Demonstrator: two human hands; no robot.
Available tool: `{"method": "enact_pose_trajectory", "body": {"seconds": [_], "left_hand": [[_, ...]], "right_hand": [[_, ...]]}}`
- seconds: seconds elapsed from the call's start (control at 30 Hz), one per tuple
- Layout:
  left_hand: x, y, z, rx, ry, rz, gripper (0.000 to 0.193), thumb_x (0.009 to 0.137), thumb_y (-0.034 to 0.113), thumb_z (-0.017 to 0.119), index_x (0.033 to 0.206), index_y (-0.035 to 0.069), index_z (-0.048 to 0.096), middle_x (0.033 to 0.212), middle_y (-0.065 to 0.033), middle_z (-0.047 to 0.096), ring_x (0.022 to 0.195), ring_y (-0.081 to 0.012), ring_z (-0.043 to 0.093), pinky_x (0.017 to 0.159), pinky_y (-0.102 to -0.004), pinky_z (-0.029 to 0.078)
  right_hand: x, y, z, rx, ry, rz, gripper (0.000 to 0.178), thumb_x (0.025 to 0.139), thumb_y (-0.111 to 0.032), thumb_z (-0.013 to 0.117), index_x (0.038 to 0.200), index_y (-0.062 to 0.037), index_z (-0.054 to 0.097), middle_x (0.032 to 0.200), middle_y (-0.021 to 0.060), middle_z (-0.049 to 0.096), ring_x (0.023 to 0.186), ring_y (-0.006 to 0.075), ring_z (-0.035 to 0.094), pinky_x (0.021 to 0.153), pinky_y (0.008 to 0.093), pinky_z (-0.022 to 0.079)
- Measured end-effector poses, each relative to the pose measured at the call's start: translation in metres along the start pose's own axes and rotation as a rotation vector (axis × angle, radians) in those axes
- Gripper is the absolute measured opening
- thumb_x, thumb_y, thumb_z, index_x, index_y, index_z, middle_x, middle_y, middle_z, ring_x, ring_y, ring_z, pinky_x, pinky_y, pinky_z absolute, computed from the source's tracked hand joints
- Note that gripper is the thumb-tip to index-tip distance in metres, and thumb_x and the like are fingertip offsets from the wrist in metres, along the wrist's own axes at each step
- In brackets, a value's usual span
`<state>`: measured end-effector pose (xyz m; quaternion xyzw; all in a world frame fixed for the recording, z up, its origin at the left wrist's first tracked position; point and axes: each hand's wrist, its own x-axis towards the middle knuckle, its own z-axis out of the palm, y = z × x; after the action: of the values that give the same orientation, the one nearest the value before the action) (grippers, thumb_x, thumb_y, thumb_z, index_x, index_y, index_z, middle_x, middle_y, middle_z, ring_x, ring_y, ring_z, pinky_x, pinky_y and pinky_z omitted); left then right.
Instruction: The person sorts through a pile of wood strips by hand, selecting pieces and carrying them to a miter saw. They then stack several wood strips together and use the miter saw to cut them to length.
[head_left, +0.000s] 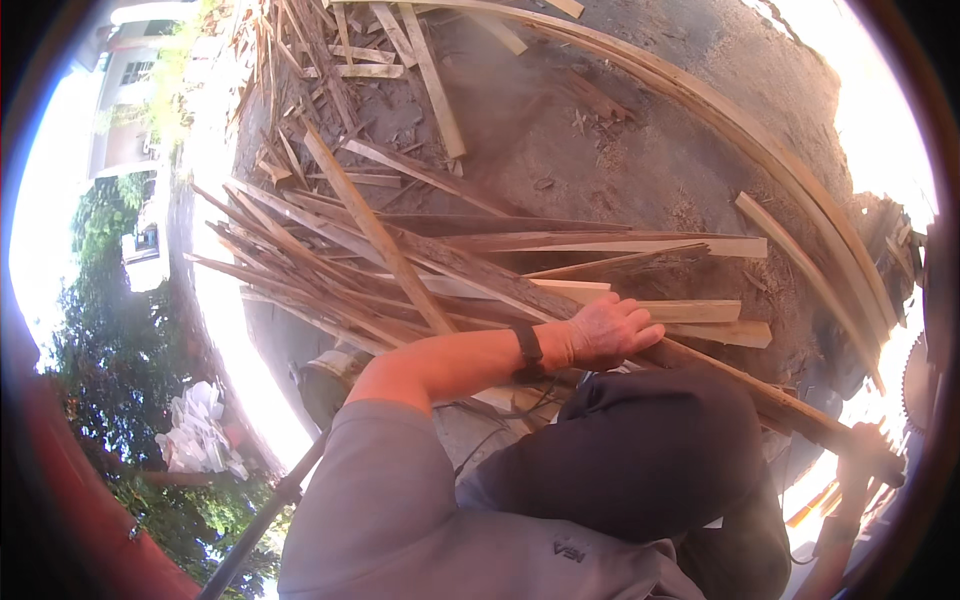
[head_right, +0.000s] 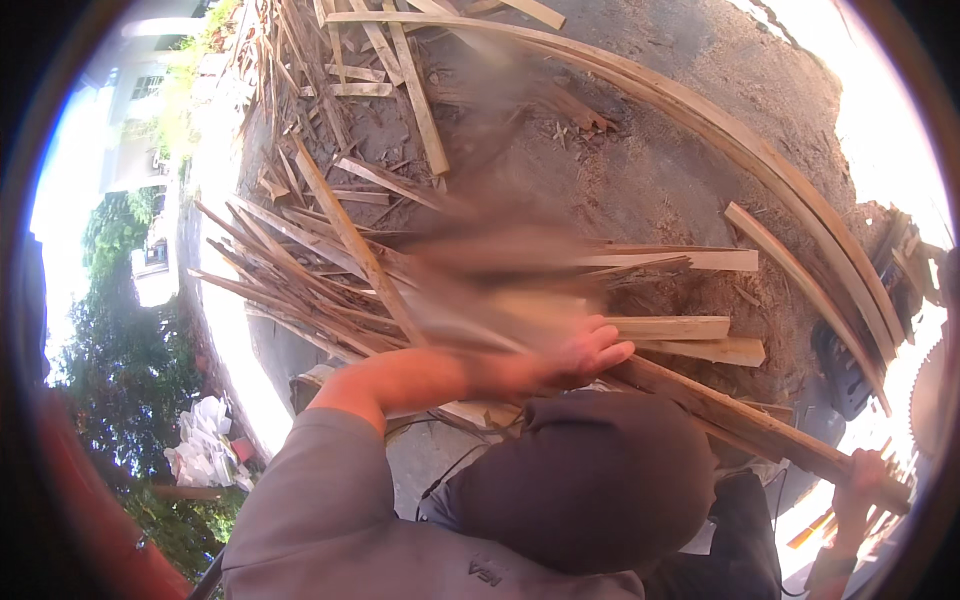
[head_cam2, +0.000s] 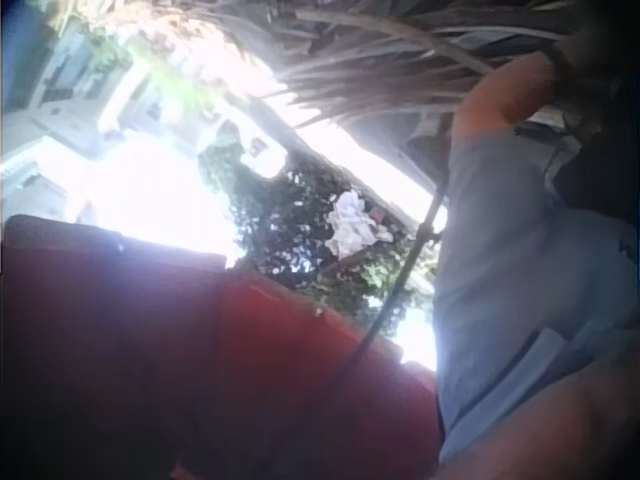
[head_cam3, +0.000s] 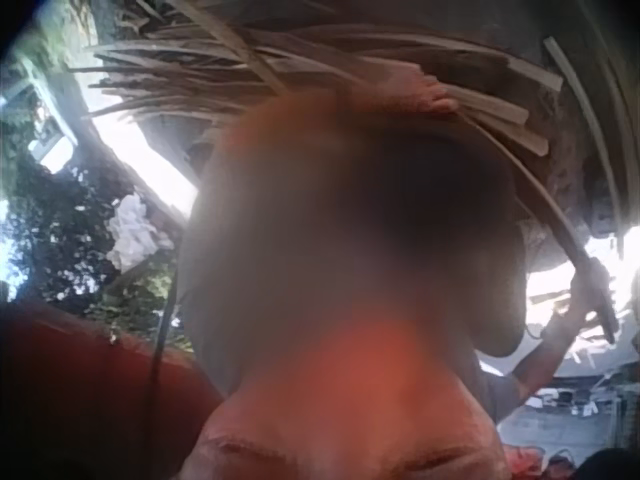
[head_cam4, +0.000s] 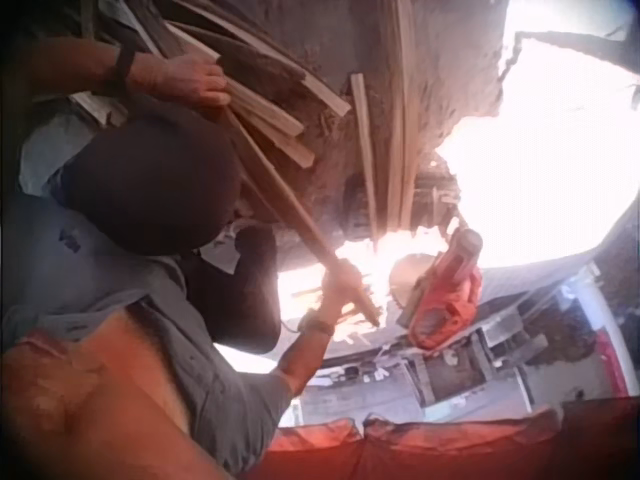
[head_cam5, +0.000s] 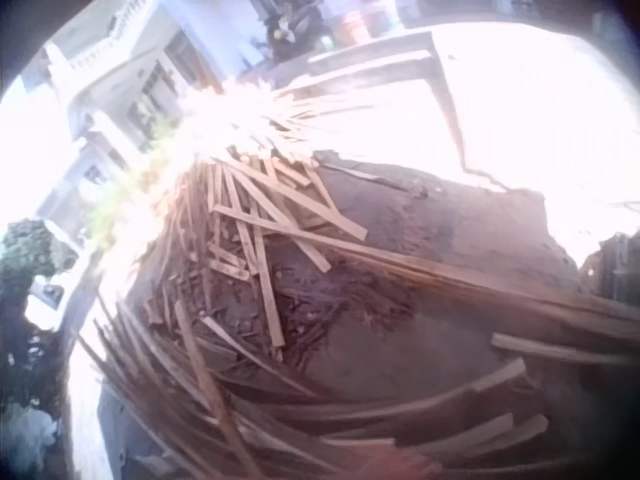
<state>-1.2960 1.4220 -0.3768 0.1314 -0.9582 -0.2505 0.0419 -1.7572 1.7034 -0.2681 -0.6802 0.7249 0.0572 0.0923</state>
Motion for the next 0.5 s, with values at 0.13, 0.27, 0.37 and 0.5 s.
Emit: {"method": "enact_pose_trajectory", "body": {"seconds": [0.13,0.27,0.37,0.5], "left_hand": [[0.032,0.014,-0.015,0.082,-0.041,0.136,0.039,0.072,0.018,0.052,0.111,0.014,0.049,0.080,-0.0035,0.047,0.075,-0.0199,0.048,0.067,-0.0342,0.037],[-0.004,-0.009,-0.040,0.299,0.004,0.113,0.043,0.072,0.030,0.060,0.111,0.016,0.051,0.084,-0.0080,0.047,0.073,-0.0240,0.048,0.066,-0.0391,0.039],[-0.060,-0.055,-0.038,0.396,-0.038,0.031,0.048,0.066,0.019,0.065,0.111,0.010,0.050,0.088,-0.0089,0.051,0.073,-0.0270,0.051,0.065,-0.0387,0.042],[-0.057,-0.064,-0.042,0.189,-0.159,-0.096,0.044,0.065,0.014,0.064,0.107,0.013,0.051,0.079,-0.0057,0.055,0.073,-0.0270,0.054,0.059,-0.0390,0.044]], "right_hand": [[-0.021,-0.011,-0.010,-0.016,0.119,0.192,0.016,0.062,-0.003,0.056,0.070,-0.0045,0.041,0.068,0.0136,0.039,0.066,0.0318,0.044,0.057,0.0406,0.034],[0.015,-0.011,-0.017,-0.077,0.111,0.014,0.020,0.054,-0.004,0.056,0.070,-0.0094,0.045,0.063,0.0075,0.044,0.060,0.0271,0.047,0.054,0.0370,0.037],[0.005,-0.004,-0.004,-0.099,0.116,0.026,0.016,0.059,-0.007,0.059,0.069,-0.0110,0.047,0.064,0.0052,0.043,0.061,0.0241,0.048,0.055,0.0356,0.039],[-0.021,-0.003,0.000,-0.085,0.109,0.067,0.016,0.058,-0.007,0.058,0.069,-0.0114,0.048,0.064,0.0049,0.042,0.062,0.0234,0.047,0.055,0.0346,0.039]]}}
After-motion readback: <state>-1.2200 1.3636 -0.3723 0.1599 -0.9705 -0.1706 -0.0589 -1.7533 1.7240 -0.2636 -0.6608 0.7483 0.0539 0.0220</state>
